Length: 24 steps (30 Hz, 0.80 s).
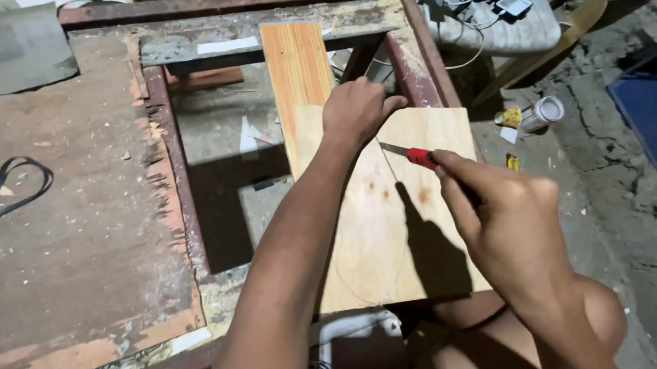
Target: Using a hand saw to cut a curved shape out of a plywood board on a workbench.
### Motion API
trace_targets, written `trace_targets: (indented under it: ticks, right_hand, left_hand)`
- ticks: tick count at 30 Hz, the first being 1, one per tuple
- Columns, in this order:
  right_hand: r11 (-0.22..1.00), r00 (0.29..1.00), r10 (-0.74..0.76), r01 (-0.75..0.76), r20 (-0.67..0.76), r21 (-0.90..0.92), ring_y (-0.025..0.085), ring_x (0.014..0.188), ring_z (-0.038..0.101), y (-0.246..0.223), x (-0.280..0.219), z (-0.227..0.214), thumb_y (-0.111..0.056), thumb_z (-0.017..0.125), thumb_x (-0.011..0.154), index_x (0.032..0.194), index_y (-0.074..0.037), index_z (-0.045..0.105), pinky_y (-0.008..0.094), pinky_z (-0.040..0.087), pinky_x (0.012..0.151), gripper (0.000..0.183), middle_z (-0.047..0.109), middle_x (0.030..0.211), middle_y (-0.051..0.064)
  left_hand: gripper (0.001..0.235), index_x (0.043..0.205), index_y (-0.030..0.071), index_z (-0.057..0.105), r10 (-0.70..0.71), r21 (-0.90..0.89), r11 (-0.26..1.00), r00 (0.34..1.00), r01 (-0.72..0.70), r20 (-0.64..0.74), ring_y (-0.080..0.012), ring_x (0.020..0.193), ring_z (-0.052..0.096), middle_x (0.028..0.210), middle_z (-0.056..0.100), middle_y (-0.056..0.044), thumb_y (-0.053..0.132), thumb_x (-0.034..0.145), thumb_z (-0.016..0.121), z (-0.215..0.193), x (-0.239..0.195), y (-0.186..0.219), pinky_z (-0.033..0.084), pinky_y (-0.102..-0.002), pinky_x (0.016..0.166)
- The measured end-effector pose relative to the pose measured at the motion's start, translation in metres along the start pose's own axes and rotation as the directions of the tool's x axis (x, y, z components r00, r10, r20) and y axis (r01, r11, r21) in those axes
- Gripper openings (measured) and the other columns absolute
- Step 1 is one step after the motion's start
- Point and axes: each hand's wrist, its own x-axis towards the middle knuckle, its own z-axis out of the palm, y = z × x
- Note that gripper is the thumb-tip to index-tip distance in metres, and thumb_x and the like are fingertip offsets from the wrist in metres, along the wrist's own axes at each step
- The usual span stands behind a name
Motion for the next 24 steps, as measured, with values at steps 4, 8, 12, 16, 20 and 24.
trace_targets:
  ticks: [4, 8, 12, 16, 20, 24]
  right_hand:
    - [0.996, 0.991, 0.085, -0.082, 0.101, -0.030, 0.027, 0.093, 0.075, -0.016, -0.001, -0.004, -0.014, 0.065, 0.098, 0.121, -0.007, 0.077, 0.038, 0.052, 0.080, 0.026, 0.079, 0.106, 0.014]
    - [0.994, 0.997, 0.070, -0.067, 0.034, -0.082, 0.022, 0.091, 0.075, -0.002, -0.008, -0.001, -0.014, 0.070, 0.099, 0.122, -0.011, 0.079, 0.033, 0.052, 0.079, 0.024, 0.079, 0.109, 0.011]
    - [0.819, 0.809, 0.573, -0.573, 0.135, -0.040, 0.012, 0.093, 0.072, 0.039, -0.014, -0.031, -0.016, 0.062, 0.100, 0.118, -0.016, 0.080, 0.032, 0.049, 0.080, 0.026, 0.081, 0.109, 0.001]
    - [0.805, 0.819, 0.554, -0.573, 0.151, 0.151, 0.029, 0.089, 0.045, 0.278, -0.192, -0.051, -0.008, 0.046, 0.106, 0.154, 0.003, 0.054, 0.040, 0.034, 0.069, 0.050, 0.058, 0.139, 0.023]
    - [0.762, 0.775, 0.632, -0.627, 0.026, 0.163, 0.028, 0.136, 0.056, 0.027, -0.095, -0.088, -0.006, 0.051, 0.102, 0.141, 0.004, 0.063, 0.041, 0.050, 0.097, 0.041, 0.062, 0.142, 0.020]
    - [0.785, 0.793, 0.609, -0.602, -0.001, 0.148, 0.035, 0.095, 0.066, 0.005, -0.084, -0.087, -0.007, 0.053, 0.104, 0.140, 0.003, 0.064, 0.038, 0.048, 0.088, 0.039, 0.065, 0.139, 0.020]
  left_hand:
    - [0.059, 0.089, 0.011, 0.075, 0.028, 0.054, 0.998, 0.999, -0.026, -0.036, -0.0392, 0.080, 0.070, 0.089, 0.073, -0.012, 0.066, 0.097, 0.055, 0.006, 0.001, -0.004, 0.053, -0.051, 0.067]
    - [0.059, 0.088, 0.010, 0.072, 0.059, 0.085, 0.995, 0.998, -0.056, -0.033, -0.0349, 0.077, 0.071, 0.087, 0.072, -0.009, 0.065, 0.099, 0.053, 0.007, 0.002, -0.003, 0.055, -0.050, 0.066]
    - [0.058, 0.090, 0.011, 0.078, 0.034, 0.056, 0.998, 0.995, -0.029, -0.091, -0.0419, 0.082, 0.072, 0.092, 0.075, -0.012, 0.064, 0.096, 0.054, 0.017, 0.008, -0.012, 0.054, -0.054, 0.065]
    - [0.057, 0.092, 0.015, 0.080, 0.050, 0.028, 0.999, 0.991, -0.047, -0.122, -0.0458, 0.086, 0.071, 0.094, 0.075, -0.016, 0.067, 0.093, 0.056, 0.020, 0.008, -0.008, 0.054, -0.057, 0.069]
    - [0.059, 0.080, 0.012, 0.078, 0.017, 0.015, 1.000, 0.996, -0.015, -0.089, -0.0441, 0.077, 0.069, 0.086, 0.071, -0.015, 0.065, 0.095, 0.057, 0.011, 0.000, -0.005, 0.051, -0.054, 0.064]
    - [0.064, 0.075, 0.009, 0.070, 0.021, 0.067, 0.998, 0.998, -0.016, -0.064, -0.0376, 0.070, 0.068, 0.080, 0.068, -0.011, 0.065, 0.100, 0.056, 0.010, 0.000, -0.005, 0.051, -0.049, 0.060]
